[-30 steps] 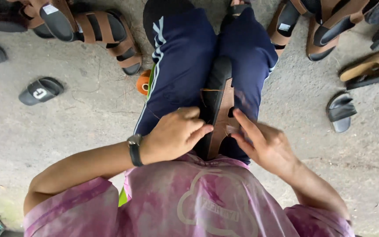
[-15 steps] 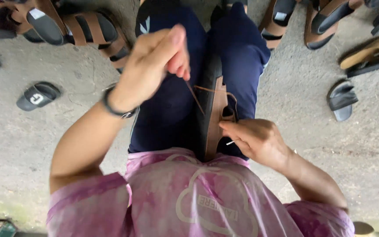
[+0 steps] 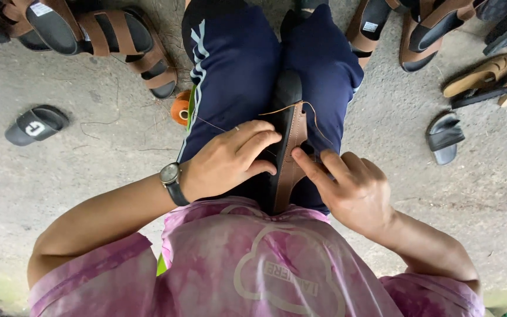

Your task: Hand-sewing a shoe sole to the upper part of a sandal using a needle and thread.

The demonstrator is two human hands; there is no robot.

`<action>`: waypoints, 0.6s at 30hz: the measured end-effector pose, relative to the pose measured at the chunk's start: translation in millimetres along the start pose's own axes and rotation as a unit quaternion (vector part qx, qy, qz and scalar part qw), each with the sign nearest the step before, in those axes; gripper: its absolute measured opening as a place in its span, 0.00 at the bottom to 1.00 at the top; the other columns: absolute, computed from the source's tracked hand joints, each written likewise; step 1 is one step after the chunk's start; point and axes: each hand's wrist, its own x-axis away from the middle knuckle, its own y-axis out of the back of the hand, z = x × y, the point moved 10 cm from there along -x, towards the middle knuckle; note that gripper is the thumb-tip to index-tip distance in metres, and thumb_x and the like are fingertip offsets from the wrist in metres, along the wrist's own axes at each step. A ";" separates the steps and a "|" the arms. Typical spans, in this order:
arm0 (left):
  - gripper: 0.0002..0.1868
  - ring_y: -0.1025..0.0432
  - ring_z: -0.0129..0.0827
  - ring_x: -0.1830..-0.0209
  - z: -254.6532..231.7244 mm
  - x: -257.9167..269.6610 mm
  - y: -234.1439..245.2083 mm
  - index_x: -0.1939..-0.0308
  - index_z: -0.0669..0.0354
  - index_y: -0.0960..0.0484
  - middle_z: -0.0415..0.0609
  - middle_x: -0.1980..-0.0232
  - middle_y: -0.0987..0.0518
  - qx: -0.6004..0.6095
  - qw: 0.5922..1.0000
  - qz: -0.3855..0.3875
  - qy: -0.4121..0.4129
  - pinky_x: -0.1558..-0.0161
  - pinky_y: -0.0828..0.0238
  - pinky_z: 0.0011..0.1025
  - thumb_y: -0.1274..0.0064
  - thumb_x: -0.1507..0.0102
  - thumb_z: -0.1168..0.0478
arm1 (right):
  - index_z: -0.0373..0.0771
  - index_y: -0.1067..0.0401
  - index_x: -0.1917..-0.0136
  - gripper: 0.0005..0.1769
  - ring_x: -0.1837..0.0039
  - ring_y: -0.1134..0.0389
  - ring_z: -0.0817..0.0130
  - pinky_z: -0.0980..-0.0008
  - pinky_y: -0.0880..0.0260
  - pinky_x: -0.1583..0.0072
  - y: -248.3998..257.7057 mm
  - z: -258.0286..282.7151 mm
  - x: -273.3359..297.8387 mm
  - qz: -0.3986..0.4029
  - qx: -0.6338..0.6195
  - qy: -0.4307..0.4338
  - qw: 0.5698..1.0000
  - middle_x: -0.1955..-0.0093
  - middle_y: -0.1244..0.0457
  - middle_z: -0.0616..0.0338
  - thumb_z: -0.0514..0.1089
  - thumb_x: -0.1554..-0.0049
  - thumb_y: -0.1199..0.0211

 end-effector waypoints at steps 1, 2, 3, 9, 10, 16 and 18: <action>0.27 0.24 0.49 0.48 0.0 -0.6 1.8 0.46 0.67 0.25 0.56 0.50 0.26 0.017 1.000 -0.013 -0.003 0.49 0.22 0.36 0.35 0.41 0.54 | 0.44 0.25 0.34 0.25 0.66 0.39 0.68 0.71 0.30 0.65 0.8 2.4 -0.1 -0.004 0.029 0.003 1.000 0.59 0.41 0.57 0.33 0.43 0.47; 0.27 0.24 0.50 0.49 0.9 -0.9 3.9 0.47 0.68 0.25 0.57 0.51 0.25 0.034 0.999 -0.026 -0.006 0.50 0.22 0.37 0.34 0.42 0.54 | 0.44 0.26 0.34 0.26 0.66 0.39 0.68 0.71 0.30 0.65 1.1 5.0 -0.8 -0.008 0.058 0.006 0.998 0.59 0.41 0.57 0.33 0.44 0.47; 0.27 0.24 0.50 0.49 5.5 -2.0 -0.5 0.47 0.68 0.25 0.57 0.51 0.25 0.035 0.999 -0.028 -0.003 0.50 0.22 0.37 0.34 0.42 0.54 | 0.44 0.26 0.34 0.26 0.66 0.39 0.68 0.71 0.30 0.65 -15.3 6.1 -0.1 -0.005 0.057 0.009 0.998 0.59 0.41 0.57 0.33 0.44 0.47; 0.26 0.23 0.51 0.50 5.9 5.0 5.9 0.51 0.68 0.24 0.57 0.53 0.26 0.059 0.993 -0.100 -0.001 0.52 0.22 0.39 0.35 0.42 0.50 | 0.34 0.29 0.43 0.16 0.61 0.30 0.57 0.63 0.28 0.63 -47.2 3.3 10.7 -0.095 -0.070 0.009 0.993 0.56 0.36 0.50 0.34 0.45 0.43; 0.19 0.27 0.51 0.53 0.5 11.6 6.7 0.58 0.64 0.25 0.56 0.53 0.28 -0.021 0.994 -0.111 -0.001 0.56 0.26 0.41 0.38 0.39 0.52 | 0.33 0.29 0.45 0.12 0.61 0.30 0.56 0.63 0.27 0.63 -41.2 -0.6 7.9 -0.085 -0.102 -0.010 0.991 0.56 0.35 0.49 0.37 0.43 0.40; 0.03 0.23 0.40 0.60 -0.4 18.8 26.5 0.64 0.60 0.22 0.53 0.52 0.24 0.401 0.897 -0.099 0.157 0.66 0.29 0.29 0.46 0.35 0.66 | 0.28 0.30 0.45 0.15 0.60 0.29 0.50 0.62 0.25 0.63 -38.8 -5.7 13.4 -0.100 -0.192 -0.050 0.975 0.54 0.34 0.44 0.38 0.43 0.34; 0.10 0.23 0.35 0.68 13.6 21.3 -6.8 0.51 0.63 0.19 0.55 0.55 0.24 0.551 0.808 -0.056 0.202 0.80 0.31 0.22 0.56 0.31 0.72 | 0.28 0.30 0.45 0.15 0.58 0.29 0.48 0.61 0.25 0.63 -40.0 -8.1 14.0 -0.120 -0.211 -0.059 0.968 0.54 0.34 0.43 0.36 0.44 0.33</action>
